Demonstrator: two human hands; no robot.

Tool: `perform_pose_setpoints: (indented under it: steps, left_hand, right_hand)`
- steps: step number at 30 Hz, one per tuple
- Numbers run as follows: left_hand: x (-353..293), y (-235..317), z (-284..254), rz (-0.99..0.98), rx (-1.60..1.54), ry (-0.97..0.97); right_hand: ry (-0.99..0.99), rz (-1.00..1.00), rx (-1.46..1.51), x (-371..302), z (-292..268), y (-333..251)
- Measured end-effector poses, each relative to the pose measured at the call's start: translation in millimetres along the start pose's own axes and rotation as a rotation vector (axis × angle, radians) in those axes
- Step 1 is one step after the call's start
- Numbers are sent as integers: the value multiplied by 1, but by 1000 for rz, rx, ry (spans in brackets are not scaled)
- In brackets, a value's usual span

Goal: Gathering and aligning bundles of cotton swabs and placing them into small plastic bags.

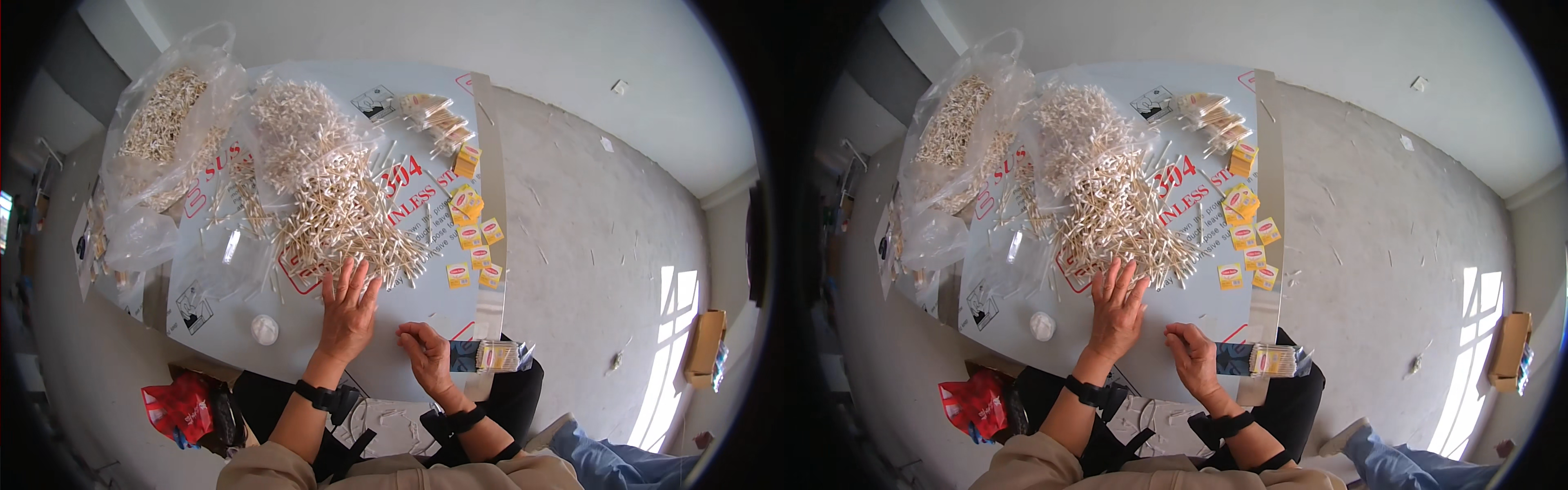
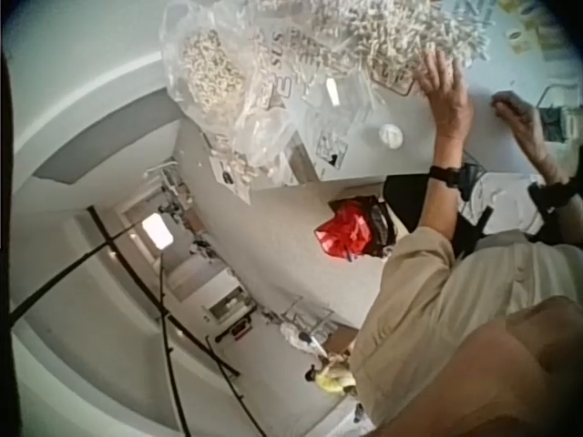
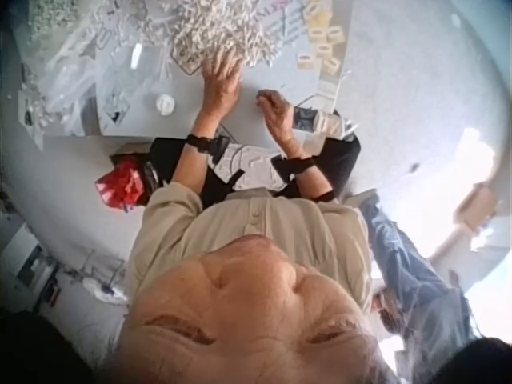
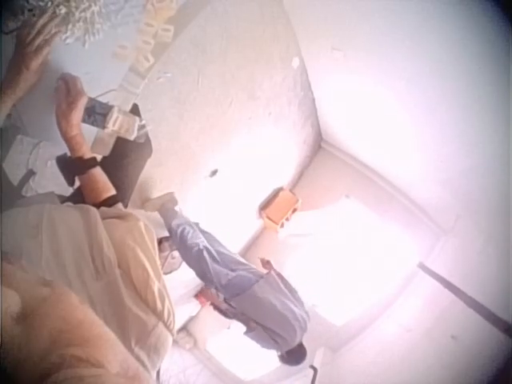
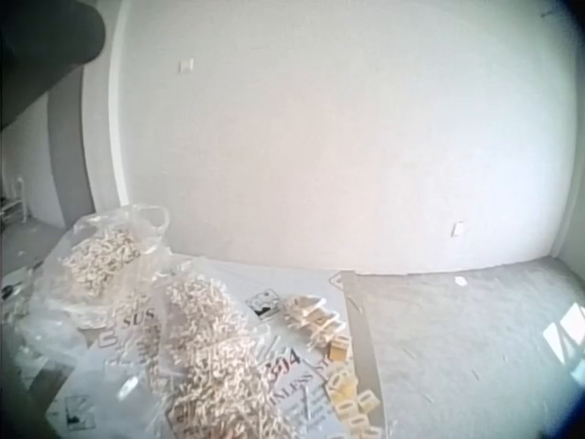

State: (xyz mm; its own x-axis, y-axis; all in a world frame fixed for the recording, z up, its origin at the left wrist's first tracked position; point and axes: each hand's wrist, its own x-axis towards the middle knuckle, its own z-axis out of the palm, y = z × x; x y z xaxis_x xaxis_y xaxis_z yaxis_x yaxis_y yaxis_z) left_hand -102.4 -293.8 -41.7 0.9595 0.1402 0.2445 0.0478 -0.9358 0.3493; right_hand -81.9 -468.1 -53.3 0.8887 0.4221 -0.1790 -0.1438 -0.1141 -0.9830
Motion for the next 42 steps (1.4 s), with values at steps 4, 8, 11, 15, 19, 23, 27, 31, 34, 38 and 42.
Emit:
perform_pose_setpoints:
  steps: [4,8,11,15,19,23,27,31,34,38,42]
  left_hand:
    - [3,9,4,30,-42,-25]
    - [-1,20,3,-13,-48,53]
    - [-14,21,4,-57,-99,115]
    - [-33,18,-4,-53,-168,138]
    - [-28,8,-7,-69,-306,197]
    - [7,-1,-17,-48,-353,144]
    - [29,8,-7,15,-417,59]
    - [12,31,9,-32,-501,-20]
    - [-7,34,10,-25,-534,-38]
    - [-19,31,15,24,-559,-67]
    - [-21,30,15,-3,-575,-121]
  right_hand:
    - [-1,14,55,3,-4,7]
    - [23,50,76,4,-5,8]
    - [23,-9,52,3,-3,10]
    - [25,99,125,5,-9,3]
    - [19,167,215,22,-27,-29]
    - [2,133,133,71,-59,-79]
    - [108,120,123,144,-99,-126]
    - [309,104,208,216,-109,-132]
    - [403,47,-124,267,-105,-121]
    - [523,-89,-383,332,-110,-96]
    - [425,-50,-597,371,-115,-81]
